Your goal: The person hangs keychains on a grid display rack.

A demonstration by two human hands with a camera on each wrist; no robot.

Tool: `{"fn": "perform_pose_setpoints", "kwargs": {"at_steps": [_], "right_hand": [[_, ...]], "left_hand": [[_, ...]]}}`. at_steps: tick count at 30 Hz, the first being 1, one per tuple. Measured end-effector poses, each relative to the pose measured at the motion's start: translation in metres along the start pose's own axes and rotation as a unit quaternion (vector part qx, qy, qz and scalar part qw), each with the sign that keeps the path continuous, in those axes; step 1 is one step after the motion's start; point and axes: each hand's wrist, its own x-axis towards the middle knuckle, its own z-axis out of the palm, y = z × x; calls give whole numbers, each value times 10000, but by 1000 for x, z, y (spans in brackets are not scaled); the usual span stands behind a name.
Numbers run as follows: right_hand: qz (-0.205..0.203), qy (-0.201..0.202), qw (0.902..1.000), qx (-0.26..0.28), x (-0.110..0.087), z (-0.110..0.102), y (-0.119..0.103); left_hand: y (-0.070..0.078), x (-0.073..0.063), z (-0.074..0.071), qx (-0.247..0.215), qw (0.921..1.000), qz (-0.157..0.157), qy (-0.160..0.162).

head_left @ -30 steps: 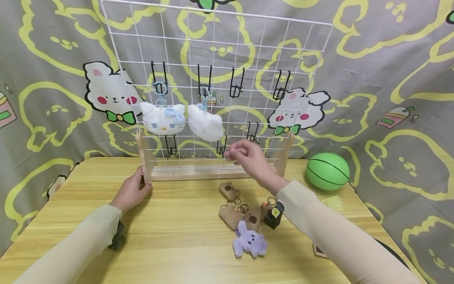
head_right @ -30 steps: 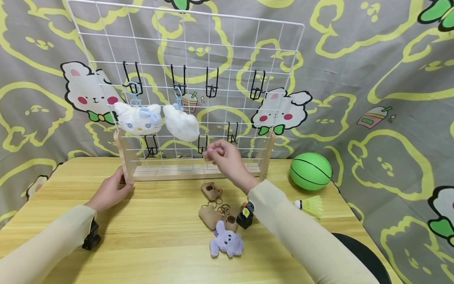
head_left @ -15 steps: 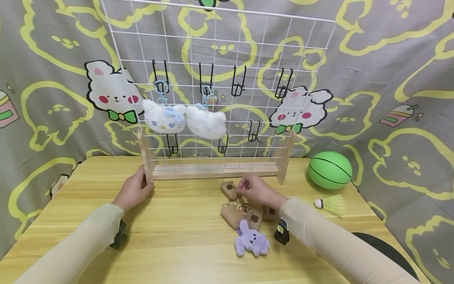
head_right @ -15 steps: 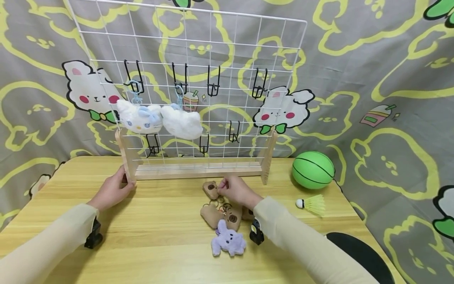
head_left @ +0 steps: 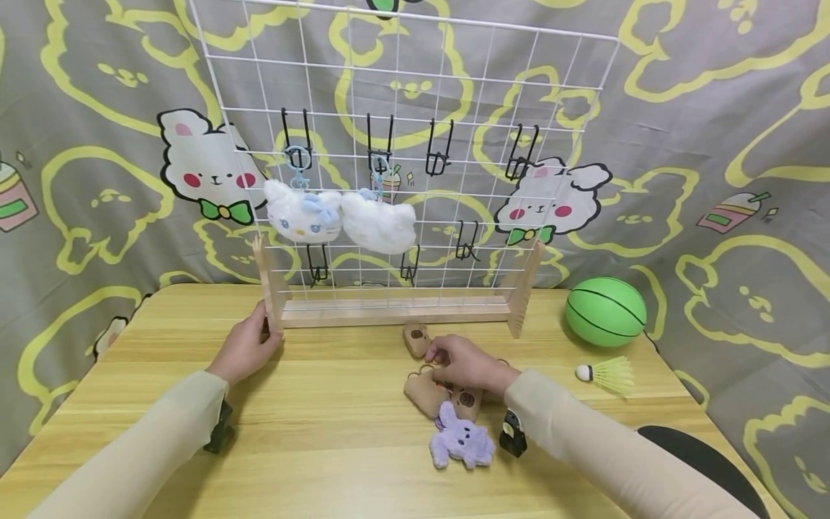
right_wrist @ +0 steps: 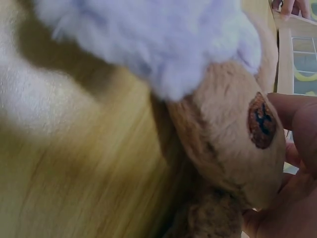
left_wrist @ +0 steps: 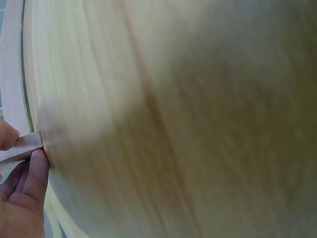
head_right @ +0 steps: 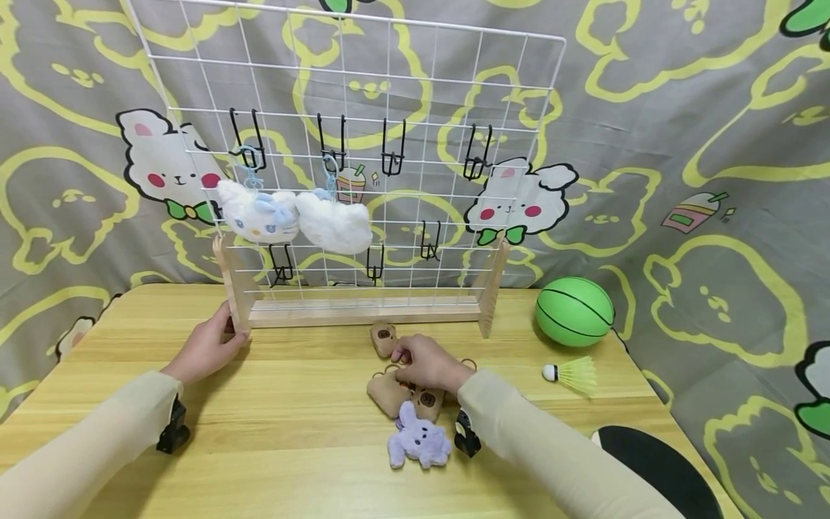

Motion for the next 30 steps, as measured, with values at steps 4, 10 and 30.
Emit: {"fn": "perform_pose_setpoints", "kwargs": {"at_steps": [4, 10, 30], "right_hand": [[-187, -52, 9996, -197, 0, 0, -1], [-43, -148, 9998, 117, -2, 2, -2], [-73, 202, 9860, 1655, -8, -6, 8]], "left_hand": [[1, 0, 0, -12, 10000, 7, 11], [-1, 0, 0, 10, 10000, 18, 24], [0, -1, 0, 3, 10000, 10, 4]]}}
